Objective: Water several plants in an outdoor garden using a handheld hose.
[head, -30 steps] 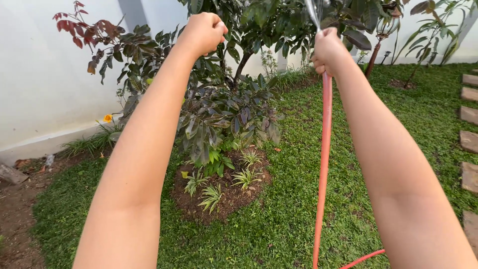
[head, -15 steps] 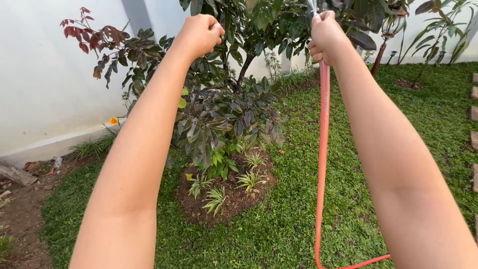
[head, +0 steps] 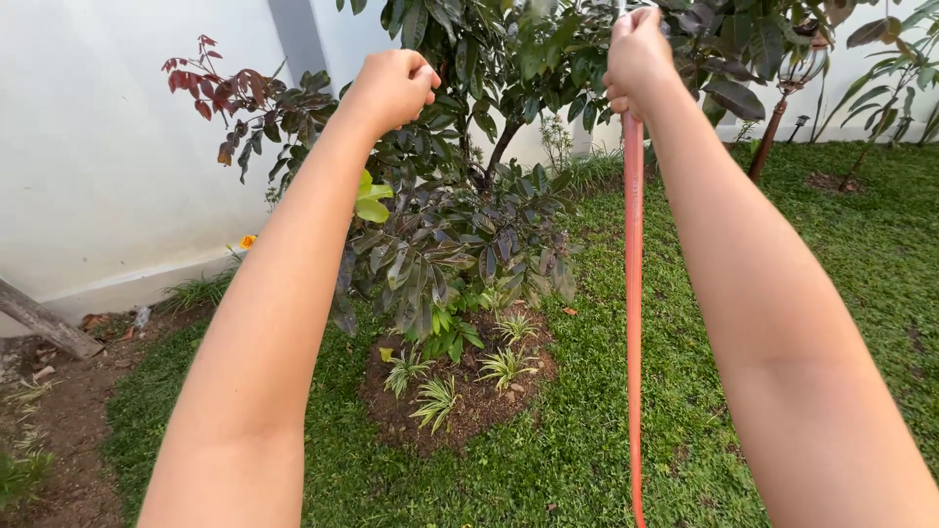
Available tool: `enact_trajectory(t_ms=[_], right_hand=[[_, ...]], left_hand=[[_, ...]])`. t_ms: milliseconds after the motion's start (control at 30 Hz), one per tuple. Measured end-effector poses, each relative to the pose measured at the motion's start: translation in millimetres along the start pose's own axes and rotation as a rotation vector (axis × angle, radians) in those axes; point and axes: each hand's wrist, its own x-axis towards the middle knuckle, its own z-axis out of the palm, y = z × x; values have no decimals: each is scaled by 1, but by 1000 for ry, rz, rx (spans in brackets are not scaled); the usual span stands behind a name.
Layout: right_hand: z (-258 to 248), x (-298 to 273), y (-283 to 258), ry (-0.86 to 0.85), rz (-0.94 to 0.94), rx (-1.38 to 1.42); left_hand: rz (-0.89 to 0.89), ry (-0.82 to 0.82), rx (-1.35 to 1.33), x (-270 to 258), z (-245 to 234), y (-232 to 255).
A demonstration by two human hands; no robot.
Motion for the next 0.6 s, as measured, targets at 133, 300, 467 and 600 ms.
enact_trajectory(t_ms=[133,300,467,600], right_hand=[[-8,30,15,32,54,65],[-9,12,-1,28,16,-68],[9,14,1,-152,8,-174],[30,-2,-1,-300,25,-68]], left_hand=[[3,15,-1,-7,-6,-11],[-37,19,10,-11,-13,-21],[-53,28,38,-8,-11,-22],[-34,14,11,-2,-4,-24]])
